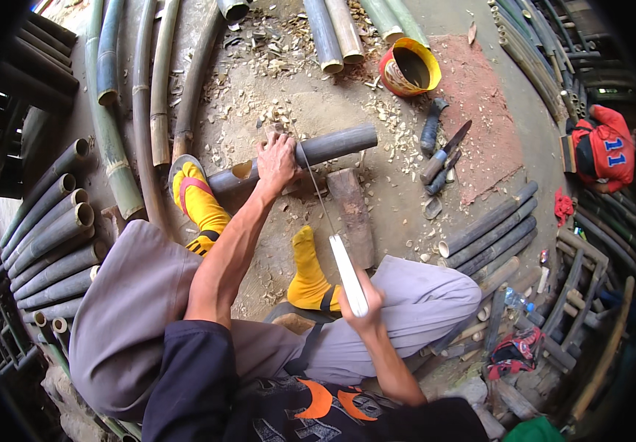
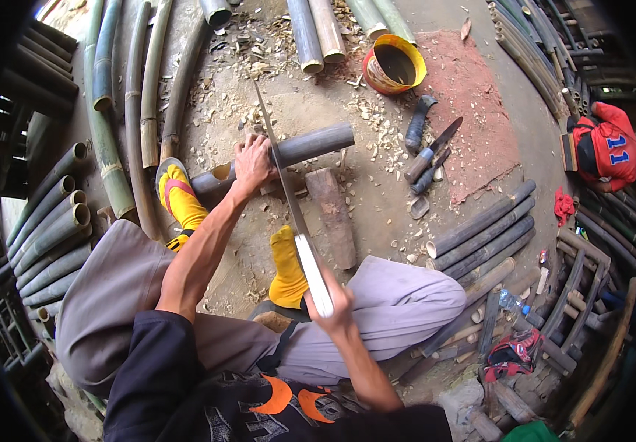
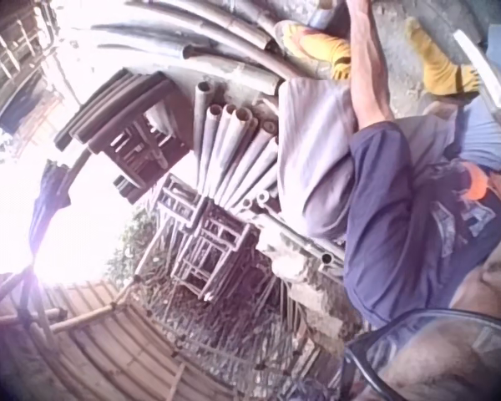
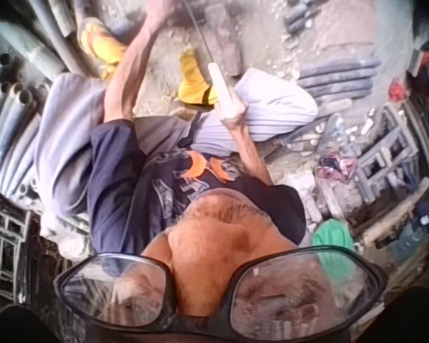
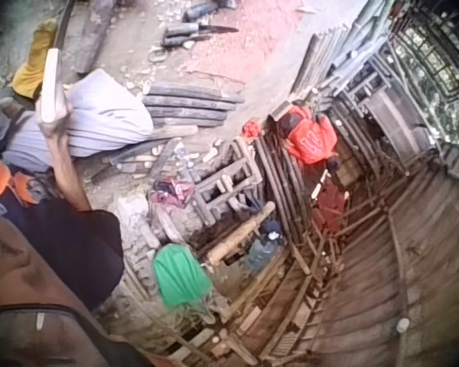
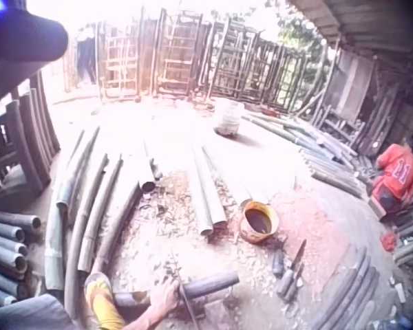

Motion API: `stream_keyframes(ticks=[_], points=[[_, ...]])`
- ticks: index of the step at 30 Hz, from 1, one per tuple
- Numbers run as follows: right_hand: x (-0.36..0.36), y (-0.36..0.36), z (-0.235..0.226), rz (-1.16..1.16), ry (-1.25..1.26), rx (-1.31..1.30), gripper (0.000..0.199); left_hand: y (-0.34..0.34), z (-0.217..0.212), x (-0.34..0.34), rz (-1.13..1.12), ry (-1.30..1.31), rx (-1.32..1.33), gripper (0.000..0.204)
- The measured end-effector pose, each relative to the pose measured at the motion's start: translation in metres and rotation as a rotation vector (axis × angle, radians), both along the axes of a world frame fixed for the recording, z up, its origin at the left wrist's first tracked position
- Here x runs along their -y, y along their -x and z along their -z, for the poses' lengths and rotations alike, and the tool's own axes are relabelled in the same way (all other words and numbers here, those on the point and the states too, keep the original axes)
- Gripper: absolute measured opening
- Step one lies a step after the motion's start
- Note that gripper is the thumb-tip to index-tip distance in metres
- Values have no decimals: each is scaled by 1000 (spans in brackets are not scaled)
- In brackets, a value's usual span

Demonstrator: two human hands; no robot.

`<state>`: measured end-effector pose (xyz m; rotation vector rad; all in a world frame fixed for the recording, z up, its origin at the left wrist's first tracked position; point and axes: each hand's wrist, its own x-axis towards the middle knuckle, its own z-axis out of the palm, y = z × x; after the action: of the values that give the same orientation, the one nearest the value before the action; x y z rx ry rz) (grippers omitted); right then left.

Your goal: The person measures sections of bamboo using a tape measure and marks them before cutting them with a saw and a large knife.

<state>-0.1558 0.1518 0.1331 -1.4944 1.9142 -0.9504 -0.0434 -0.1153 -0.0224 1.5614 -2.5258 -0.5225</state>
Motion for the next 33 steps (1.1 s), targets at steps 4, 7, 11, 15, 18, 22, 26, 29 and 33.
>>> stream_keyframes(ticks=[4,7,11,15,18,22,26,29,33], points=[[49,-4,26,20,62,86,44,-16,7,13,-20,-106,-101,54],[41,5,31,28,27,57,57,-1,-32,26,-510,-8,-705,41],[45,-4,24,38,24,133,53,76,-93,39,-73,11,-619,32],[50,-7,20,-8,96,63,50,140,-50,37,113,-400,75,37],[18,-7,13,3,-54,86,50,140,-33,40,172,-423,-11,29],[-51,0,-68,-34,-176,5,52,137,-29,38,118,-397,13,22],[-88,8,-87,-45,-240,-22,52,138,-24,40,63,-389,24,29],[-18,11,-17,-27,-37,16,50,152,-24,36,18,-355,-38,33],[46,10,27,51,83,64,49,163,-30,52,82,-383,-28,37]])
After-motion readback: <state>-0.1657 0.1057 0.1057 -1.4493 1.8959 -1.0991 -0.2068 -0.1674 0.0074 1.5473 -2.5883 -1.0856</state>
